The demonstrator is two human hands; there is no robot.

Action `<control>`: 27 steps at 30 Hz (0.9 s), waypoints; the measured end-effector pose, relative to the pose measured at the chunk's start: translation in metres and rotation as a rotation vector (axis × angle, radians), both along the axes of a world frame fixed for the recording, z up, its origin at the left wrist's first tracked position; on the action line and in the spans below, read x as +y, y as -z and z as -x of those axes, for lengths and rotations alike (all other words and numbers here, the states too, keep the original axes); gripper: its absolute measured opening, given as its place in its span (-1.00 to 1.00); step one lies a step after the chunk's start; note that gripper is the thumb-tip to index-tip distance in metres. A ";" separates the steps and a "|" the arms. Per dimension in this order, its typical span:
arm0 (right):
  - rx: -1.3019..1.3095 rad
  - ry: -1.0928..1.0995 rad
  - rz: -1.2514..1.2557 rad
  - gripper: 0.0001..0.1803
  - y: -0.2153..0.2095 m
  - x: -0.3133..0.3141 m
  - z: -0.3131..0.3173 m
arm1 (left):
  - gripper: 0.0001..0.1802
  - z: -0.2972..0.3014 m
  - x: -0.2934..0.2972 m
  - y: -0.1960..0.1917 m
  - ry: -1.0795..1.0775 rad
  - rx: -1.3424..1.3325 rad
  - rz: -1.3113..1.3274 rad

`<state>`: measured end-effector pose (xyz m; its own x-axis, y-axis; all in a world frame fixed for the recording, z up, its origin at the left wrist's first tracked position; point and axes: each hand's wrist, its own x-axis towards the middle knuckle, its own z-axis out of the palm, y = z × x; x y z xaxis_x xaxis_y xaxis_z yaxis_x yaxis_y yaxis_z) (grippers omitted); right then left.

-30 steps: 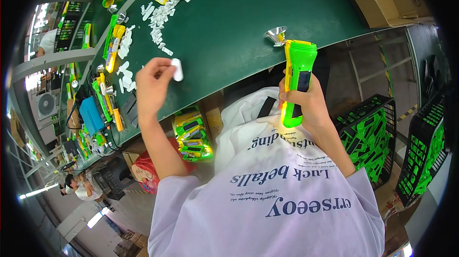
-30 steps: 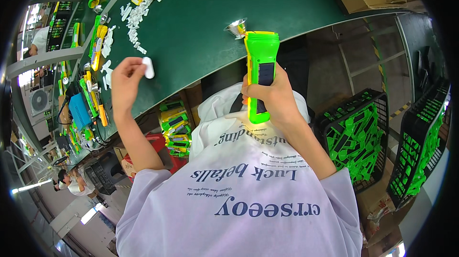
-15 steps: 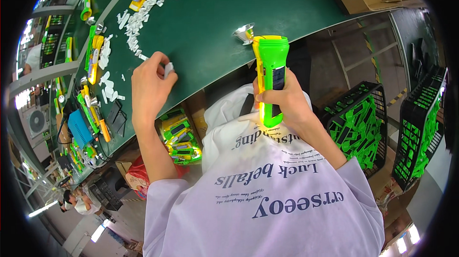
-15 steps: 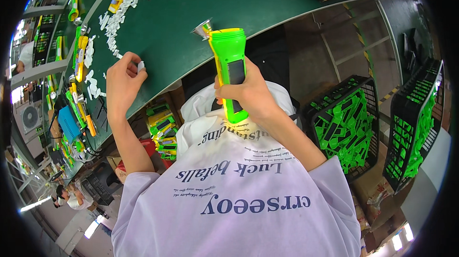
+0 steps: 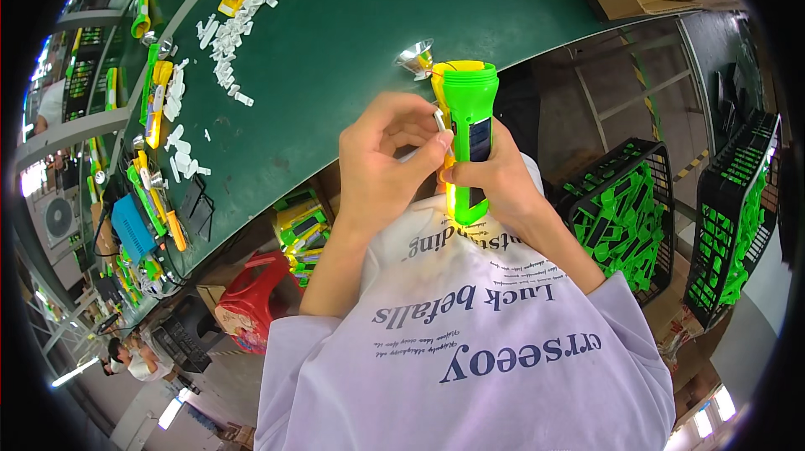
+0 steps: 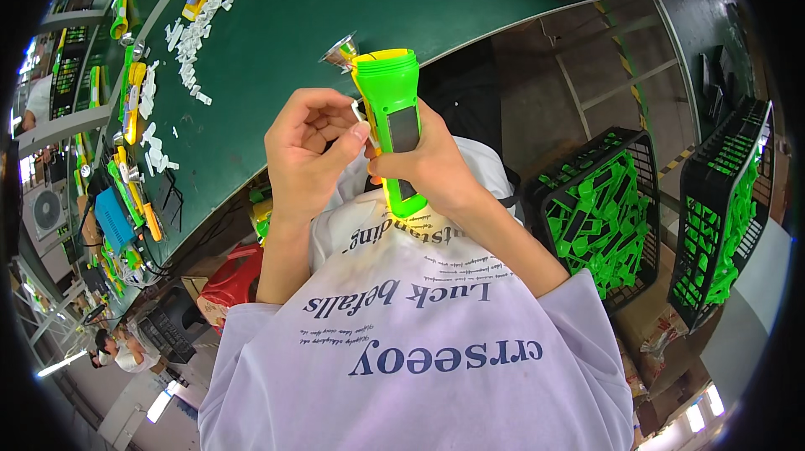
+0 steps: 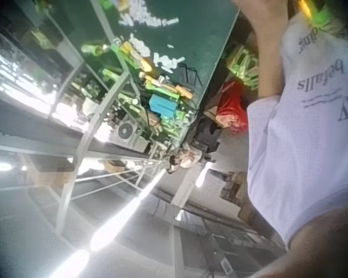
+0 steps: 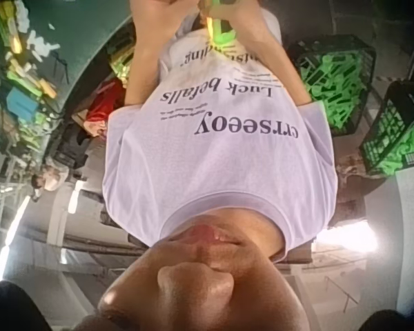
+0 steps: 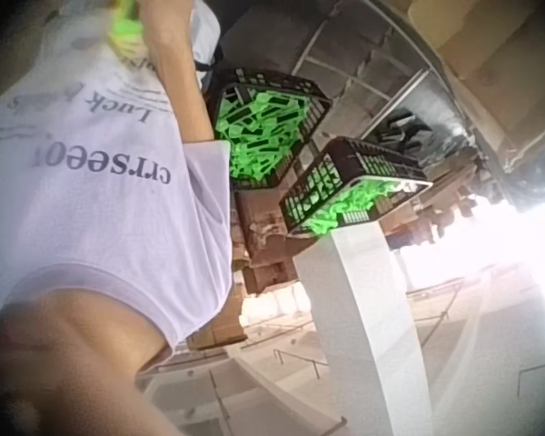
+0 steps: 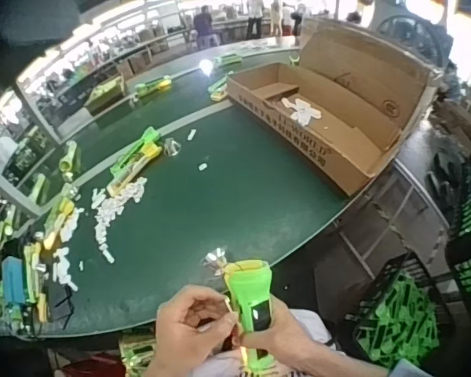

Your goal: The person assembles flashlights by inserting plastic switch pieces into casing halves, joining the casing sections together by hand, and placing the assembled flashlights onto a conveyor belt.

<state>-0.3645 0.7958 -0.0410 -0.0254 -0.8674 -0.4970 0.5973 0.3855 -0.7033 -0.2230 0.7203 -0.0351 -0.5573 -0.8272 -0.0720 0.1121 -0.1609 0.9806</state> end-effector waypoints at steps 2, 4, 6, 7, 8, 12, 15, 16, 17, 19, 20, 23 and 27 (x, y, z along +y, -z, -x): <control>0.000 0.002 0.004 -0.41 0.000 0.001 0.000 | -0.69 0.000 0.000 0.000 -0.020 -0.037 0.003; 0.022 0.001 -0.022 -0.42 -0.004 0.001 -0.001 | -0.71 0.000 0.000 -0.002 0.015 -0.119 0.065; 0.027 0.014 -0.015 -0.43 -0.001 0.002 -0.002 | -0.74 0.003 0.004 -0.001 -0.011 -0.163 0.115; 0.031 0.026 -0.007 -0.44 -0.001 0.002 -0.002 | -0.78 0.003 0.005 0.000 -0.037 -0.208 0.166; 0.032 0.026 -0.007 -0.44 -0.001 0.002 -0.002 | -0.78 0.002 0.006 0.000 -0.038 -0.207 0.167; 0.096 0.014 0.032 -0.47 -0.001 0.002 -0.001 | -0.87 -0.001 0.014 0.004 -0.026 -0.345 0.351; 0.132 -0.022 0.049 -0.49 0.002 0.003 0.000 | -0.87 -0.003 0.016 0.006 -0.031 -0.410 0.367; 0.142 -0.051 0.037 -0.50 0.002 0.003 0.000 | -0.85 -0.005 0.016 0.007 -0.018 -0.456 0.350; 0.143 -0.057 0.038 -0.50 0.002 0.003 0.000 | -0.85 -0.006 0.014 0.009 -0.024 -0.457 0.349; 0.080 -0.047 0.001 -0.53 0.000 0.005 -0.001 | -0.84 -0.005 0.003 0.014 0.019 -0.241 -0.027; 0.081 -0.052 0.003 -0.53 0.000 0.006 -0.003 | -0.84 -0.003 -0.001 0.012 0.013 -0.240 -0.026; 0.031 -0.109 -0.001 -0.57 -0.001 0.005 -0.007 | -0.80 0.004 -0.014 0.000 -0.133 -0.088 -0.184; 0.011 -0.138 -0.006 -0.62 -0.001 0.007 -0.009 | -0.75 0.012 -0.027 -0.001 -0.216 -0.146 -0.004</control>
